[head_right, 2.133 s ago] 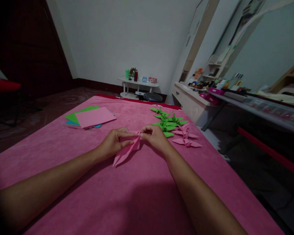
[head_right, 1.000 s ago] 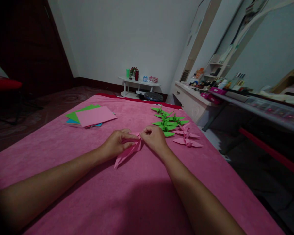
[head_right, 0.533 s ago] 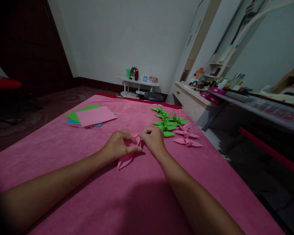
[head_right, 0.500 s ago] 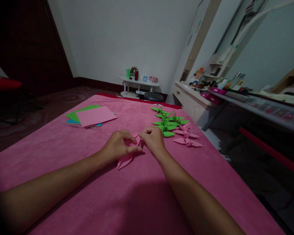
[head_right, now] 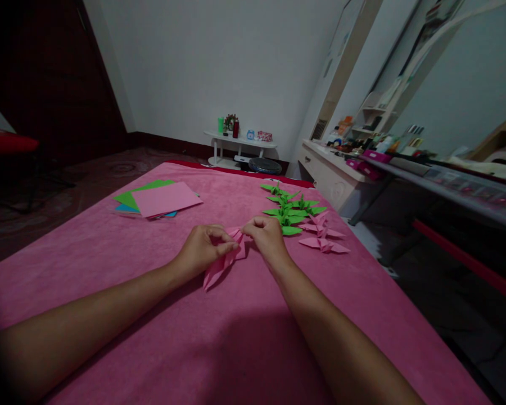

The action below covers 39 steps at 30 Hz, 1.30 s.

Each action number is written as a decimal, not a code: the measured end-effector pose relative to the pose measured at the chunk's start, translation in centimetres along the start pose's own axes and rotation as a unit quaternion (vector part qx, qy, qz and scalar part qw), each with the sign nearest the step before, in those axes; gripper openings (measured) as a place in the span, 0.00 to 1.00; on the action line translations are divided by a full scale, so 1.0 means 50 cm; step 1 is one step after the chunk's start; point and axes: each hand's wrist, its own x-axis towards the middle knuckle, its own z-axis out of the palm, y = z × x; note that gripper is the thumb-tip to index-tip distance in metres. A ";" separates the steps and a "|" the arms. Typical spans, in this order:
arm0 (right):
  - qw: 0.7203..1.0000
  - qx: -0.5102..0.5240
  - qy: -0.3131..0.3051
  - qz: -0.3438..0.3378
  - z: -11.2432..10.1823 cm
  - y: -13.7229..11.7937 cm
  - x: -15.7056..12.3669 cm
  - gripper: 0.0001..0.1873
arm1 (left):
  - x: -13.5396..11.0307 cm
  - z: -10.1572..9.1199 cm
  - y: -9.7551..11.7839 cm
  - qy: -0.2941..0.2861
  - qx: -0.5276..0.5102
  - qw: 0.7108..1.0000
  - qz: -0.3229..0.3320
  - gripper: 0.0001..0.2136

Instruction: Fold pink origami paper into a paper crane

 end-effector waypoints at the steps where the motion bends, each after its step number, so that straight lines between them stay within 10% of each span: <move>1: 1.000 -0.003 -0.005 -0.005 0.000 0.000 0.000 0.06 | 0.000 0.000 0.001 0.002 -0.006 1.000 -0.010 0.05; 27: 0.998 -0.034 -0.046 -0.017 -0.007 -0.013 0.000 0.08 | -0.001 0.010 -0.018 -0.007 -0.129 0.991 -0.031 0.11; 39: 0.987 -0.020 -0.160 0.025 -0.033 -0.024 0.009 0.10 | 0.001 -0.002 -0.006 0.027 -0.054 0.998 -0.009 0.03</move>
